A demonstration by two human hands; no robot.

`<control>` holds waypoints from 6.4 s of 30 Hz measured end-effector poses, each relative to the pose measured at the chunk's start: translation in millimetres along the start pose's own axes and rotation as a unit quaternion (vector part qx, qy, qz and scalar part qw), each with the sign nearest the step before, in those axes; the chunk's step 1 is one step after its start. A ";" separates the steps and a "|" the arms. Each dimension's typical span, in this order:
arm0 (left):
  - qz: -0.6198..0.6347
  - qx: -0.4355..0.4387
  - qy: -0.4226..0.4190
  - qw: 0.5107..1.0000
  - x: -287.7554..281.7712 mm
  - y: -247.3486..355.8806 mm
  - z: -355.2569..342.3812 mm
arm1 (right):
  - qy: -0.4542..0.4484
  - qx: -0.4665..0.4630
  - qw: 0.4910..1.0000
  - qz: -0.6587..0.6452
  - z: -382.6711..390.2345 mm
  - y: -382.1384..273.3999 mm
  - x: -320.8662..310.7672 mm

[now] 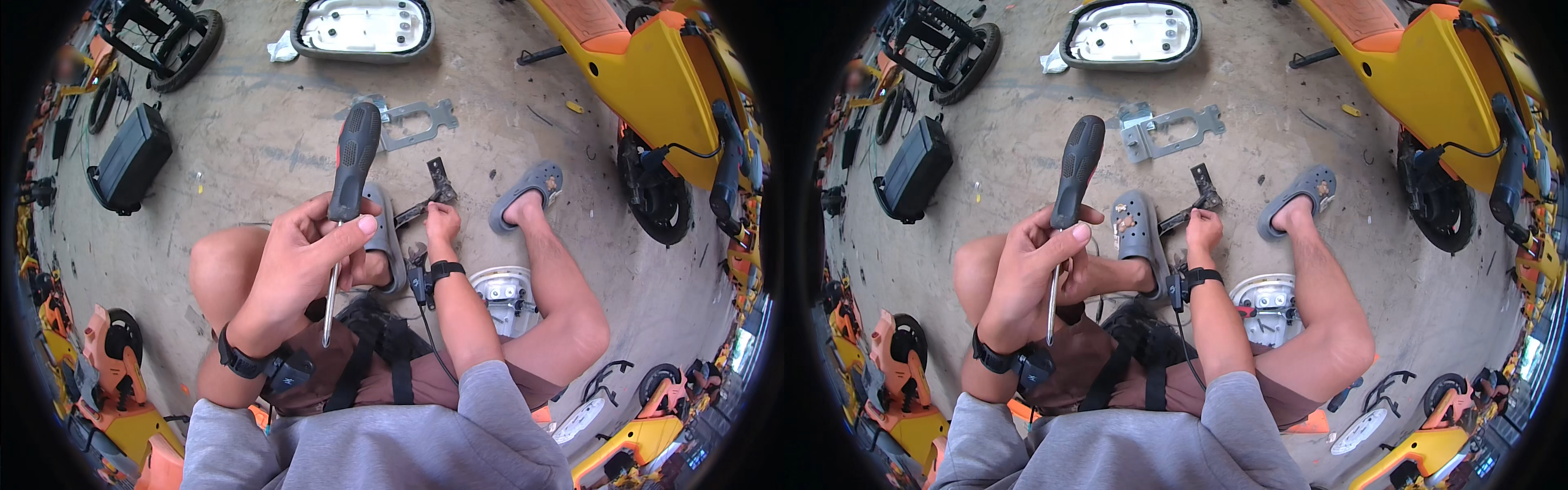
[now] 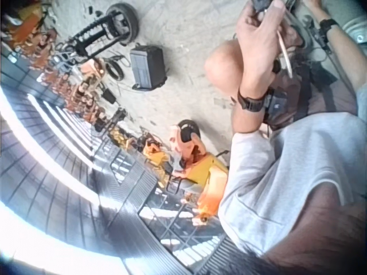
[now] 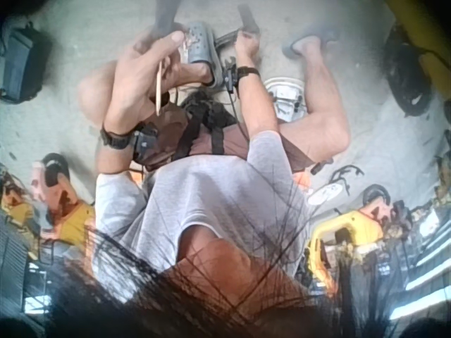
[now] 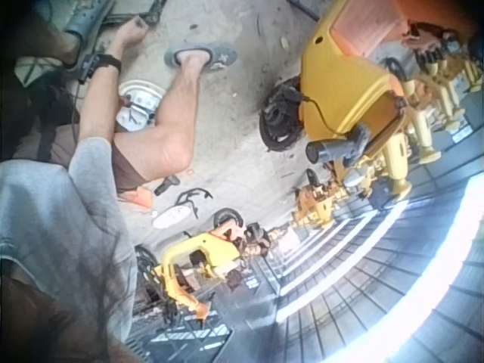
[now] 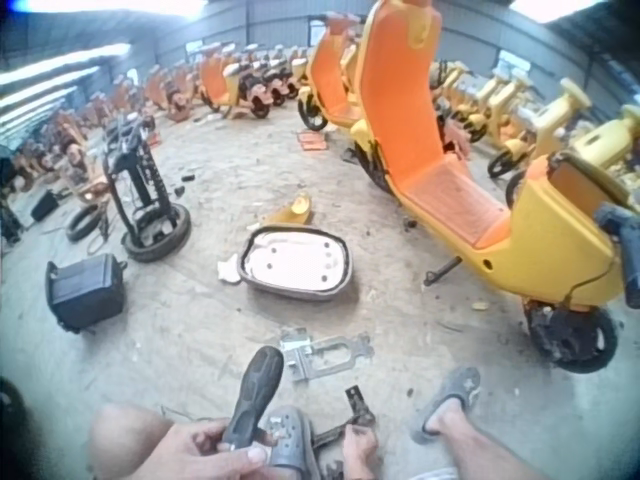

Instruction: The person assembles a black metal bracket for a scooter by attaching springs and small metal components by hand and with a screwdriver.

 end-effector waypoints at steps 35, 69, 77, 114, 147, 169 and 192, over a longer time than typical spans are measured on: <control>0.104 -0.045 0.128 0.985 -8.6 -77.4 -165.6 | -0.212 -0.030 0.880 -0.424 -12.0 -210.6 -42.0; -0.412 0.062 -0.249 0.874 94.8 -105.0 -257.9 | -0.091 -0.116 0.909 -0.389 -2.2 -107.2 -17.8; -0.327 0.009 -0.184 0.927 97.7 -122.3 -272.1 | -0.236 -0.142 0.950 -0.148 -34.3 -99.5 -32.7; -0.344 0.072 -0.108 0.930 116.3 -133.1 -250.1 | 0.012 -0.253 0.965 0.071 -19.0 -7.9 -54.9; -0.359 0.077 -0.033 0.930 106.1 -130.0 -260.9 | 0.101 -0.308 0.937 0.129 -64.3 -5.0 -12.8; -0.378 -0.033 -0.115 0.918 138.1 -124.7 -298.1 | 0.001 -0.218 0.975 -0.033 -30.6 -15.7 -37.6; -0.366 0.000 -0.102 0.925 132.1 -132.4 -280.2 | -0.023 -0.197 0.979 -0.038 -32.8 -11.2 -38.9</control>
Point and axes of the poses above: each hand's wrist, its own z-axis away from the middle knuckle, its own x-axis out of the palm, y = z × x, the point moved 2 cm from there along -z, towards the middle knuckle, and after that the axes turned 7 degrees about -z, right-handed, at the moved point
